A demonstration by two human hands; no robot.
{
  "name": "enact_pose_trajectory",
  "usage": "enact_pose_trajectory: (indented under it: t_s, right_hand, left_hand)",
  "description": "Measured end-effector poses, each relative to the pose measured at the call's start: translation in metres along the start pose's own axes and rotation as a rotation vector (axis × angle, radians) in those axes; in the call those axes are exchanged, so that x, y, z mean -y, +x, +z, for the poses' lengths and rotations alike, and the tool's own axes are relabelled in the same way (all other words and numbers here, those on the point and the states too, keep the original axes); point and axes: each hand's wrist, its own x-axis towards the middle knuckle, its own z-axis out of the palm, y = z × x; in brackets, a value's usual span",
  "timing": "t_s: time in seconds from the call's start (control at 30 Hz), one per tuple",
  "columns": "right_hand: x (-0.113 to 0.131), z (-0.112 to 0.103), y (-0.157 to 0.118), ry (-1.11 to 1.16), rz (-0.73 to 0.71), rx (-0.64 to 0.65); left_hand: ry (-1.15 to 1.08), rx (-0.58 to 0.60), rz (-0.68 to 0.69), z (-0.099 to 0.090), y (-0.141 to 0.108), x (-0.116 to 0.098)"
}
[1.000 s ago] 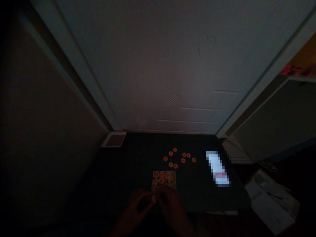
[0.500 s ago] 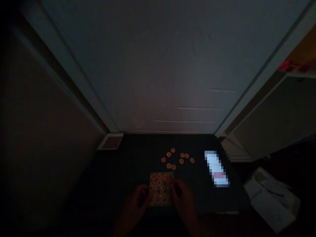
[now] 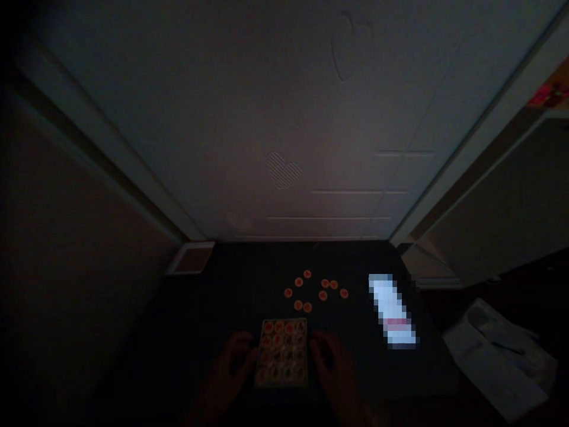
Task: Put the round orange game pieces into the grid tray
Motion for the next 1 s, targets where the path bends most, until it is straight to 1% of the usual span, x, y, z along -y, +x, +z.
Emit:
enact_pose_trajectory:
  t_s: [0.07,0.13,0.17,0.27,0.33,0.43,0.63,0.77,0.83,0.9,1.0]
  right_hand:
    - [-0.004,-0.006,0.002,-0.023,-0.005,-0.038]
    - [-0.009,-0.011,0.006,-0.043,-0.005,-0.066]
    - [-0.011,-0.014,0.008,-0.048,0.001,-0.084]
    - [-0.017,-0.019,0.013,-0.042,0.042,-0.128]
    - [-0.019,-0.02,0.014,-0.017,0.07,-0.141]
    - [-0.021,-0.02,0.015,0.017,0.074,-0.14]
    - [-0.024,-0.018,0.014,0.036,0.095,-0.135]
    - [-0.024,-0.018,0.014,0.045,0.097,-0.144]
    - [-0.024,-0.018,0.014,0.052,0.091,-0.146]
    - [-0.023,-0.018,0.014,0.058,0.084,-0.151]
    - [-0.022,-0.019,0.015,0.062,0.081,-0.138]
  left_hand:
    - [-0.05,-0.054,0.023,-0.002,0.016,-0.012]
    - [-0.029,-0.073,0.077,-0.003,0.037,-0.027]
    - [0.011,-0.062,0.118,-0.002,0.049,-0.034]
    - [0.173,0.03,0.302,0.003,0.083,-0.057]
    - [0.297,0.154,0.404,0.008,0.102,-0.069]
    - [0.388,0.25,0.467,0.016,0.119,-0.08]
    - [0.437,0.299,0.49,0.026,0.127,-0.086]
    - [0.458,0.268,0.487,0.027,0.128,-0.087]
    - [0.463,0.236,0.482,0.024,0.128,-0.089]
    - [0.448,0.212,0.483,0.017,0.127,-0.093]
    - [0.3,0.218,0.493,0.001,0.122,-0.099]
